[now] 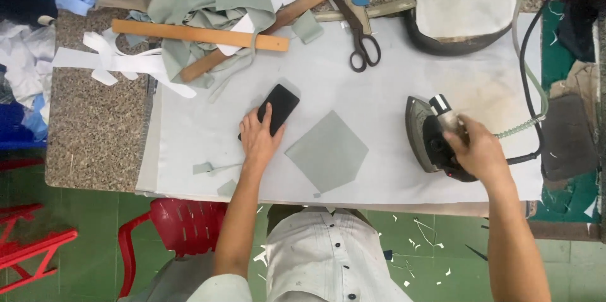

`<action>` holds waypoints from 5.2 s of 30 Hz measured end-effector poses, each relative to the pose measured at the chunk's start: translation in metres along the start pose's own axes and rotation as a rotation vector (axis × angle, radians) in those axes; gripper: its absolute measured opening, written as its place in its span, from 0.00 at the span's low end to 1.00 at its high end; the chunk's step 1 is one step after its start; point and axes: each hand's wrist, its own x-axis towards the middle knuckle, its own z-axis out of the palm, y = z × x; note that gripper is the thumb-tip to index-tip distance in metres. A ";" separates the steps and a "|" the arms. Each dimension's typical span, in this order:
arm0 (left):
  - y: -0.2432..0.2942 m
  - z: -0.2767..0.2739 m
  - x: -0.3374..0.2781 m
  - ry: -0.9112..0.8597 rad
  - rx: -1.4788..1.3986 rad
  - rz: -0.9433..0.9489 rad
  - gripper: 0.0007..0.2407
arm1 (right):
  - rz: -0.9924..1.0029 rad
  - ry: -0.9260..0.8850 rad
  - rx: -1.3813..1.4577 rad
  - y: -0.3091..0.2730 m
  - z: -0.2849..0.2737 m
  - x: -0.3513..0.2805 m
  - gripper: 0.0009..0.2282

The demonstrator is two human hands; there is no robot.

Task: The person is ironing small pre-cut fabric pieces on a workstation, occasionally using a cutting tool for trimming.

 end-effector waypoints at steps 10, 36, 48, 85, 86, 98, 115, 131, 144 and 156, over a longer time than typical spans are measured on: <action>-0.063 -0.017 -0.023 -0.019 -0.077 -0.166 0.28 | 0.298 -0.078 -0.138 -0.162 0.036 -0.001 0.30; -0.095 -0.017 -0.028 -0.119 -0.446 0.027 0.27 | 0.151 -0.129 -0.201 -0.333 0.156 -0.035 0.20; 0.065 -0.008 -0.041 -0.269 -0.420 0.177 0.26 | 0.228 -0.065 -0.216 -0.186 0.079 0.005 0.20; 0.020 0.000 0.002 0.015 -0.436 0.372 0.14 | -0.673 0.153 0.018 -0.152 0.264 -0.093 0.25; 0.033 0.009 0.003 -0.071 -0.492 0.448 0.14 | -0.607 0.261 -0.015 -0.142 0.256 -0.080 0.20; 0.068 0.024 0.040 -0.457 -0.322 0.748 0.11 | -0.333 0.199 -0.036 -0.125 0.233 -0.025 0.17; 0.069 0.021 -0.014 -0.051 -0.248 0.577 0.09 | -0.475 0.360 -0.007 -0.106 0.243 -0.038 0.03; 0.120 0.013 -0.076 -0.285 -0.292 0.555 0.28 | -0.288 0.563 -0.676 -0.049 0.065 -0.064 0.18; 0.118 0.007 -0.072 -0.322 -0.266 0.574 0.24 | 0.394 -0.234 0.034 -0.072 0.002 0.043 0.26; 0.117 0.028 -0.084 -0.290 -0.399 0.546 0.31 | 0.080 -0.347 -0.242 -0.085 0.050 -0.056 0.25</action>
